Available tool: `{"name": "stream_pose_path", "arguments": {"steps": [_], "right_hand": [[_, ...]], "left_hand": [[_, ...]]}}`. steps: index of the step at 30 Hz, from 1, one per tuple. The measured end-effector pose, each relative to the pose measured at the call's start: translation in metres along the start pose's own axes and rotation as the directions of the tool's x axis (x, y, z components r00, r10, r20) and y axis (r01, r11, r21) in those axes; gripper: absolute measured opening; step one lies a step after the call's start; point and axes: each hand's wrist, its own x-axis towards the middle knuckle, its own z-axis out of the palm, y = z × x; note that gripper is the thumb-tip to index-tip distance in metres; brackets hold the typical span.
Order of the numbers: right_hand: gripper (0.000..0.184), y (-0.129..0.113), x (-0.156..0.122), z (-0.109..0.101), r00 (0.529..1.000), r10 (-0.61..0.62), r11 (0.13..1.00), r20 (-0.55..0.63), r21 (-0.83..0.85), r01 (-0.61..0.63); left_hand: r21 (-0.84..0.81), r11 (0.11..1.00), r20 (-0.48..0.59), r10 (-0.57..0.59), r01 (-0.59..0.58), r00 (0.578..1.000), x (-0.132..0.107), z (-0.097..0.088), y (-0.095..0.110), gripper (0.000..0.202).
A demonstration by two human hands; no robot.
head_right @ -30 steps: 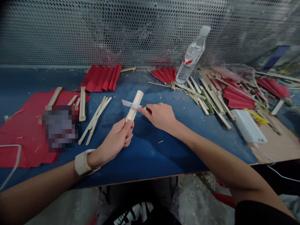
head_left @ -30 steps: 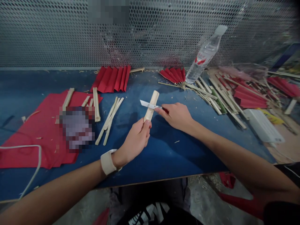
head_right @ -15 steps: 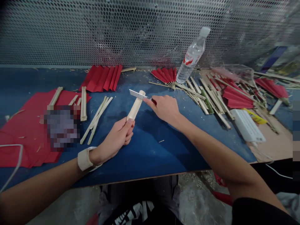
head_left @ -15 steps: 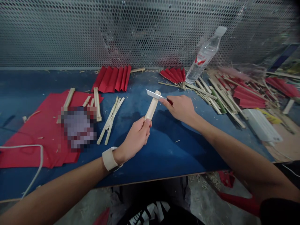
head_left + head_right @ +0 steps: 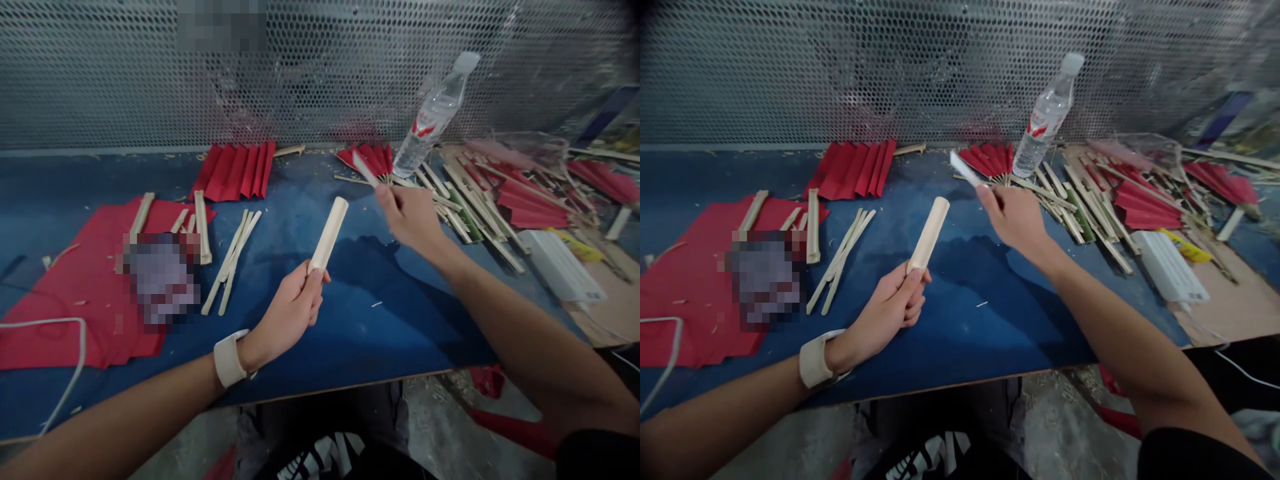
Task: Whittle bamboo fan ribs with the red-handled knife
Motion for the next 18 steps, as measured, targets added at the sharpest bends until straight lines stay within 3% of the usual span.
{"name": "stream_pose_path", "arguments": {"steps": [6,14,18], "right_hand": [[0.054,-0.033,-0.024,0.009,0.97,-0.143,0.989,0.198,0.065,0.133],[0.06,-0.041,-0.032,0.009,0.955,-0.154,0.979,0.255,-0.089,0.182],[0.064,-0.047,-0.036,0.009,0.944,-0.163,0.97,0.287,-0.129,0.207]], "left_hand": [[-0.024,0.999,-0.032,0.022,-0.022,0.999,-0.004,0.001,0.003,0.038],[0.215,0.964,-0.079,0.18,-0.16,0.98,-0.002,0.002,0.009,0.026],[0.267,0.949,-0.082,0.196,-0.168,0.977,-0.002,0.003,0.01,0.021]]}}
